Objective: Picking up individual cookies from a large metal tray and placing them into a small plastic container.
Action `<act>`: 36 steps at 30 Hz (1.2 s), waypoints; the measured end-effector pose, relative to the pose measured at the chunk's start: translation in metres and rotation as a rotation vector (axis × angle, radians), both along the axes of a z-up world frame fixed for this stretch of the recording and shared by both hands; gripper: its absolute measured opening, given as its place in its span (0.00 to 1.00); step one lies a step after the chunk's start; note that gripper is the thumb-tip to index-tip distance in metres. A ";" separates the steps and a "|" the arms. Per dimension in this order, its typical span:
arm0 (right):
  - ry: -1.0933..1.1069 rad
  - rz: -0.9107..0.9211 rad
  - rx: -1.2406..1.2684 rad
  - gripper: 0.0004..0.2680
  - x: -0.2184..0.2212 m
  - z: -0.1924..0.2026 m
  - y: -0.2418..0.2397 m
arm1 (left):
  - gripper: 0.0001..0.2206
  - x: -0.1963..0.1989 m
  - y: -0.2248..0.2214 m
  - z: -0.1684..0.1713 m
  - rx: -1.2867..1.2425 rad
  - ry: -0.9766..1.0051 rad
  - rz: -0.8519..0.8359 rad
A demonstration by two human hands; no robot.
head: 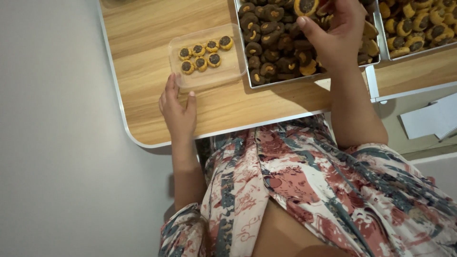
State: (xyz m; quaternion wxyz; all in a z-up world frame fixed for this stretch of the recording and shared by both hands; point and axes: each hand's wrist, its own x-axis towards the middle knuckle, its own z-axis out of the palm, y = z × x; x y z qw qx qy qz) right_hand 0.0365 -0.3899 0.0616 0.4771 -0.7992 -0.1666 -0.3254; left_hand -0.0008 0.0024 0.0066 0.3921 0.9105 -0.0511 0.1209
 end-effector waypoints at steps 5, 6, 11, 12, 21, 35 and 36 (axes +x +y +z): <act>-0.010 0.076 -0.031 0.09 0.001 0.005 0.008 | 0.29 0.001 0.002 -0.005 -0.002 0.002 0.000; -0.009 0.077 -0.032 0.09 0.001 0.005 0.009 | 0.29 0.000 0.002 -0.004 -0.002 0.004 0.001; 0.027 0.112 -0.072 0.10 0.002 0.016 0.021 | 0.28 0.001 0.002 -0.004 0.028 -0.002 0.004; 0.027 0.114 -0.073 0.10 0.001 0.018 0.024 | 0.28 0.001 0.002 -0.005 0.028 -0.002 0.005; 0.052 0.196 -0.197 0.12 -0.002 0.033 0.047 | 0.28 0.000 0.003 -0.003 0.044 0.008 0.020; 0.231 0.257 -0.546 0.14 0.017 0.037 0.082 | 0.28 0.001 0.008 -0.006 0.089 -0.030 -0.022; 0.233 0.262 -0.546 0.14 0.020 0.032 0.083 | 0.28 0.001 0.007 -0.005 0.088 -0.027 -0.018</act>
